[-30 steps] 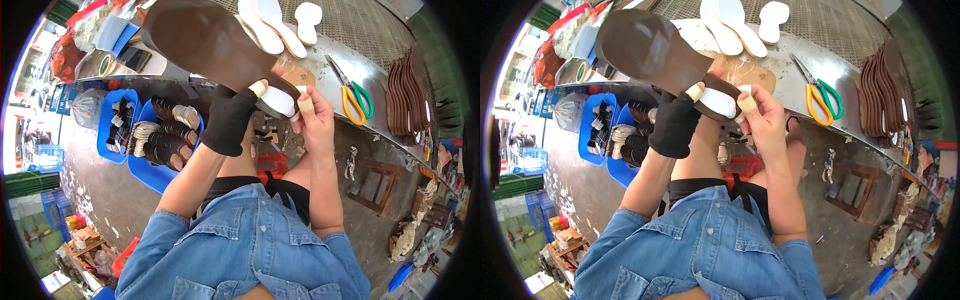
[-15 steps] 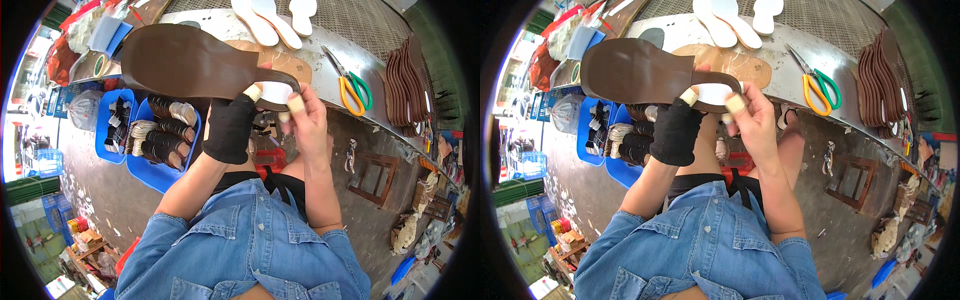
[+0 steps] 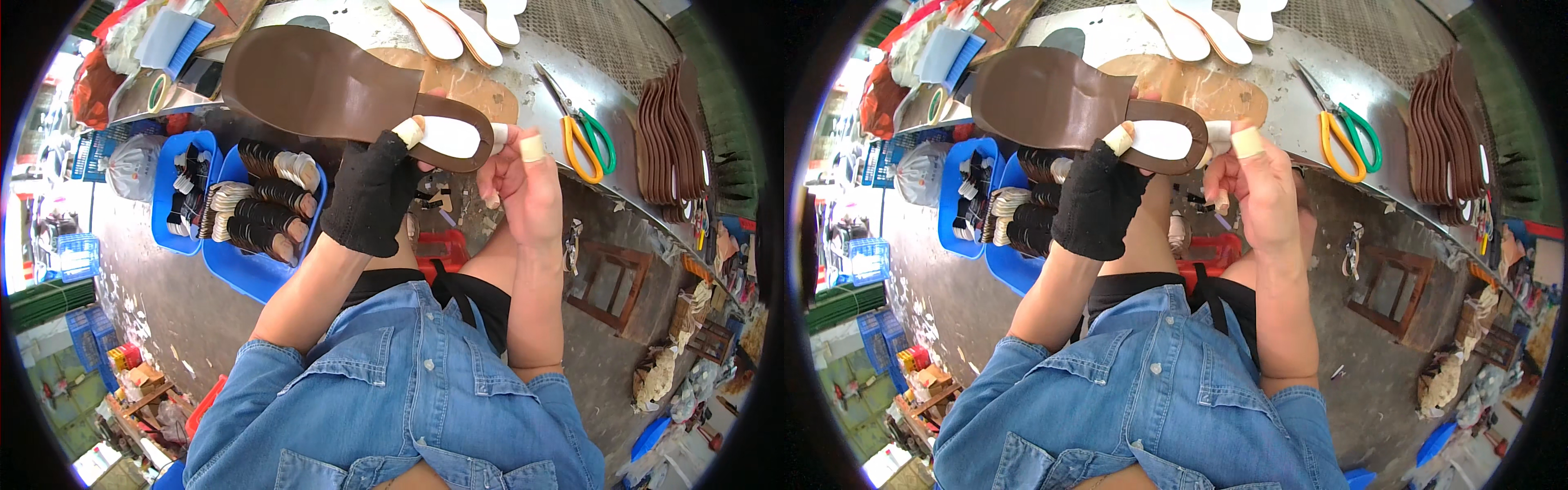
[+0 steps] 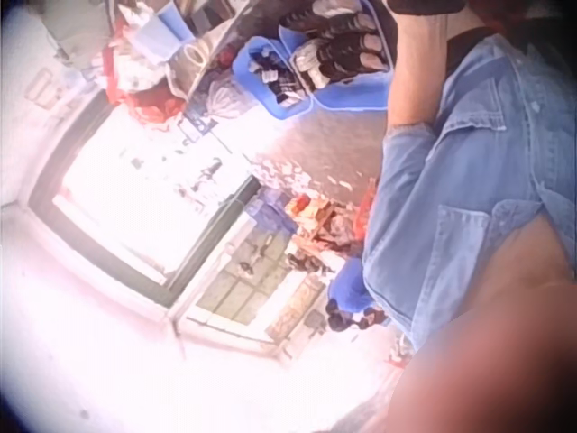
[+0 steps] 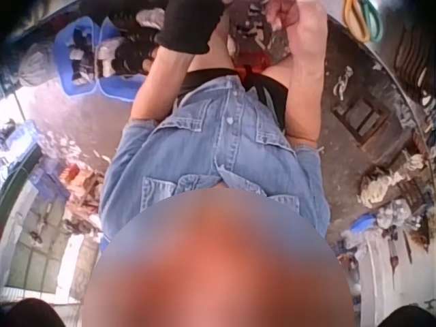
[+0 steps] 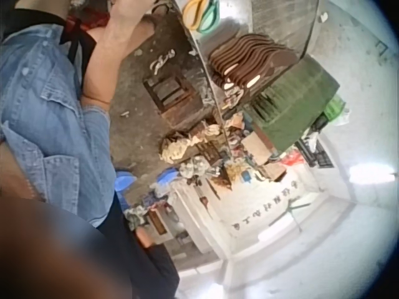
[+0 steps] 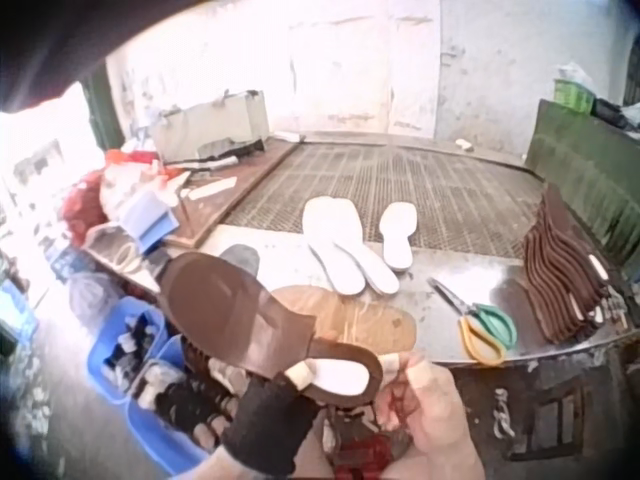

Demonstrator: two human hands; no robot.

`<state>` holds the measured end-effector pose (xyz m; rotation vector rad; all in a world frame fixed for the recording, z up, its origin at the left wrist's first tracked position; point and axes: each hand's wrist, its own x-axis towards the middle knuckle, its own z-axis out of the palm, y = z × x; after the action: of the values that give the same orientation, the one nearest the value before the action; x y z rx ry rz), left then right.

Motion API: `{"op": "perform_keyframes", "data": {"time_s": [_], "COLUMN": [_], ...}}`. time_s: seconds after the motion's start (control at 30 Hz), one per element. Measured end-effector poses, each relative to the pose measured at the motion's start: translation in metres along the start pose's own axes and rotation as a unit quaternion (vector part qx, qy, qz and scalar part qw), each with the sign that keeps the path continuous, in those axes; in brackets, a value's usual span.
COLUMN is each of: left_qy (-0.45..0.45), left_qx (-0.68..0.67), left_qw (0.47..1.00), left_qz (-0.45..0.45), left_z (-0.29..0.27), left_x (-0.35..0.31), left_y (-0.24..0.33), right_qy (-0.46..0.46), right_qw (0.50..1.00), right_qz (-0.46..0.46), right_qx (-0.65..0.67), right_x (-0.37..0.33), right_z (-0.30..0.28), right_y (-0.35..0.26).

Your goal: Applying adhesive and attaching soles to sandals in a factory setting.

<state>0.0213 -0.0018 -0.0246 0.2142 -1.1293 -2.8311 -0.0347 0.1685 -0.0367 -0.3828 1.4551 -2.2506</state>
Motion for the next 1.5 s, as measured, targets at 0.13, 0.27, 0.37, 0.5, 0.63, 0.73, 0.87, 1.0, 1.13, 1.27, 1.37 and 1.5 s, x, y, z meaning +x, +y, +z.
{"op": "perform_keyframes", "data": {"time_s": [0.13,0.27,0.37,0.5,0.63,0.73,0.87,1.0,1.13,1.27,1.37,1.5], "left_qy": [0.035,0.051,0.027,0.076,0.073,0.043,0.032,0.038,0.059,0.071,0.077,0.061], "left_qx": [0.013,0.11,0.127,0.041,0.087,0.09,0.132,0.188,0.218,0.322,0.425,0.481], "left_qw": [0.999,0.991,0.991,0.995,0.992,0.993,0.987,0.974,0.966,0.934,0.889,0.856], "left_qz": [0.037,0.058,0.044,0.06,0.053,0.062,0.085,0.117,0.129,0.137,0.152,0.181], "left_z": [0.017,0.022,0.01,0.001,-0.018,-0.019,-0.027,-0.041,-0.057,-0.066,-0.072,-0.073], "left_x": [-0.004,-0.006,-0.005,-0.007,-0.016,-0.021,-0.029,-0.033,-0.04,-0.043,-0.05,-0.053], "left_y": [0.002,0.004,0.005,0.01,0.025,0.027,0.027,0.028,0.02,0.008,-0.001,-0.007], "right_qy": [0.012,0.108,0.064,0.112,0.215,0.174,0.154,0.157,0.073,-0.008,-0.01,-0.031], "right_qw": [0.996,0.961,0.979,0.967,0.595,0.58,0.581,0.726,0.907,0.845,0.834,0.808], "right_qz": [0.026,-0.073,-0.036,-0.059,-0.126,-0.079,-0.014,-0.011,0.074,0.048,-0.002,-0.008], "right_qx": [-0.081,-0.244,-0.192,-0.221,-0.764,-0.792,-0.799,-0.669,-0.409,-0.532,-0.552,-0.589], "right_x": [0.0,0.003,0.002,0.007,0.018,0.026,0.035,0.003,-0.062,-0.088,-0.09,-0.092], "right_z": [0.01,0.027,0.028,-0.007,-0.118,-0.142,-0.145,-0.137,-0.042,-0.003,-0.005,-0.011], "right_y": [-0.011,-0.001,-0.003,-0.019,-0.045,-0.046,-0.051,-0.049,-0.027,0.006,0.021,0.029]}}
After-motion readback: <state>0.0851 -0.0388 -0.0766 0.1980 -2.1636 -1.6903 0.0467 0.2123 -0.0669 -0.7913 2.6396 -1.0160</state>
